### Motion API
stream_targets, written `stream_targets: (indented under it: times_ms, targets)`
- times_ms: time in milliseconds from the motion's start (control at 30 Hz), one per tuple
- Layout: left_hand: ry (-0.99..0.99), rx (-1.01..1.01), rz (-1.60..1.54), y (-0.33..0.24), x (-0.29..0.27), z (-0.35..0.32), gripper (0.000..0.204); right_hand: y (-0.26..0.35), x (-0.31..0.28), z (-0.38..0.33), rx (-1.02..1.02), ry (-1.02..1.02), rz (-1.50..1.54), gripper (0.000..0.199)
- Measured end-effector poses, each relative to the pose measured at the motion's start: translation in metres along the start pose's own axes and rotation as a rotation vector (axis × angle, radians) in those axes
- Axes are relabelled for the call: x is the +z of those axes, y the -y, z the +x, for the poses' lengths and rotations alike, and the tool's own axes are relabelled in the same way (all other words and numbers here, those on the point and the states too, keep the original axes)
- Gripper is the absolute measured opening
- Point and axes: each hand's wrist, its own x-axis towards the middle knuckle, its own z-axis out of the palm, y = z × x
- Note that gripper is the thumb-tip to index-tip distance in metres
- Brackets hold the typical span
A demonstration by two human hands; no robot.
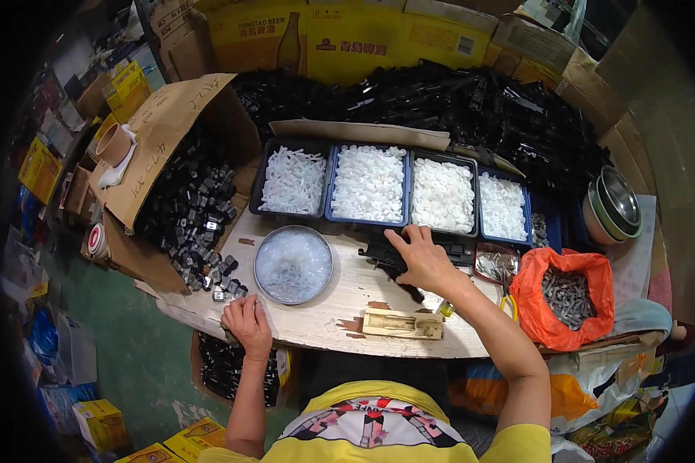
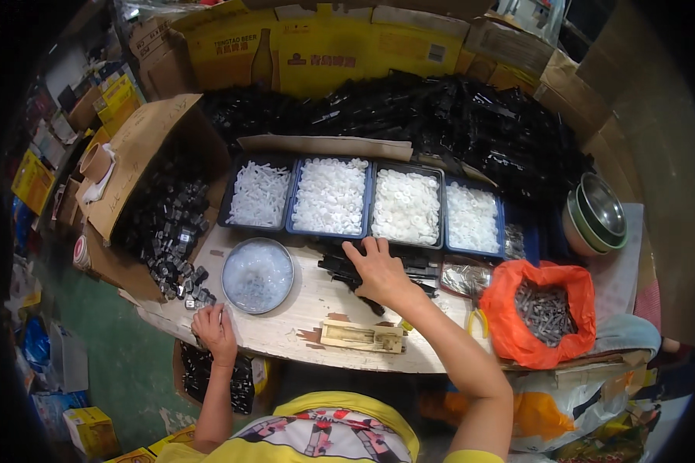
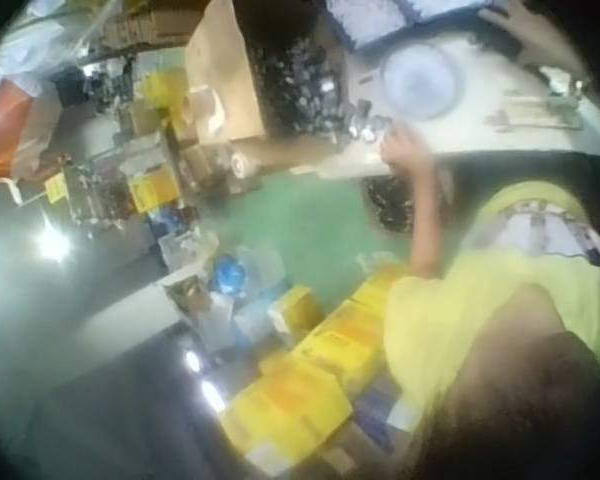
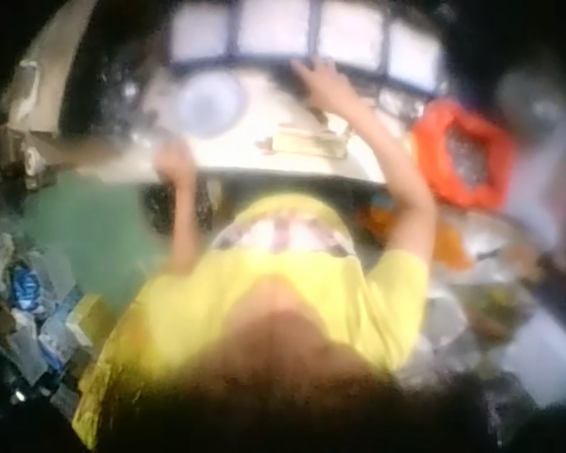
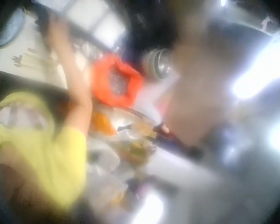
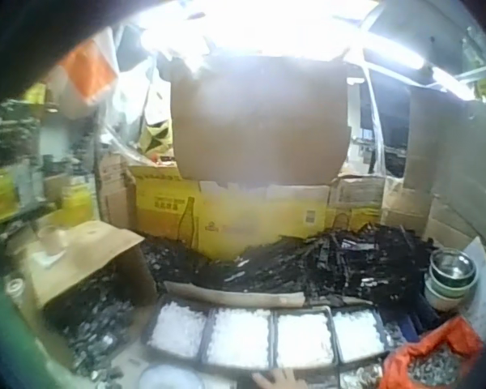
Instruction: The person assembles small metal lock bodies by hand. They pick up a lock body, insert a white plastic component, and use a hammer to tap the assembly into place on a wooden jig. The person then removes the finished unit and places it into a cardboard box. This process is repeated continuously throughout the video.
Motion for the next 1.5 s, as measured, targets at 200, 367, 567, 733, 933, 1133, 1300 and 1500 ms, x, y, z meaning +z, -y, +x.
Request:
stream_targets:
  times_ms: [200, 367, 567, 733, 933, 1133, 1300, 1500]
  targets:
    - [-0.012, -0.002, -0.034, 0.001, -0.002, 0.0, 0.018, -0.026, 0.01, -0.013, -0.166, -0.339, 0.087, 0.043]
    - [-0.021, -0.036, -0.154, 0.001, -0.01, 0.001, 0.023, -0.035, 0.022, -0.016, -0.26, -0.49, -0.037, 0.017]
    - [0.037, -0.449, -0.685, -0.033, -0.032, 0.003, 0.025, -0.026, 0.041, -0.02, -0.269, -0.508, -0.142, 0.014]
    - [0.289, -0.763, -1.27, -0.069, -0.035, 0.004, 0.019, -0.033, 0.043, -0.015, -0.246, -0.568, 0.007, 0.016]
    - [0.527, -0.968, -1.538, -0.104, -0.029, 0.005, 0.011, -0.042, 0.024, -0.011, -0.189, -0.507, 0.369, 0.015]
    - [0.593, -0.914, -1.484, -0.119, -0.019, 0.003, 0.015, -0.05, 0.021, -0.011, -0.172, -0.601, 0.417, 0.013]
    - [0.628, -0.935, -1.548, -0.12, -0.017, -0.001, 0.018, -0.043, 0.007, -0.029, -0.212, -0.772, 0.555, 0.017]
    - [0.643, -0.925, -1.536, -0.114, -0.011, -0.007, 0.017, 0.004, 0.059, -0.108, -0.418, -0.494, 0.126, 0.034]
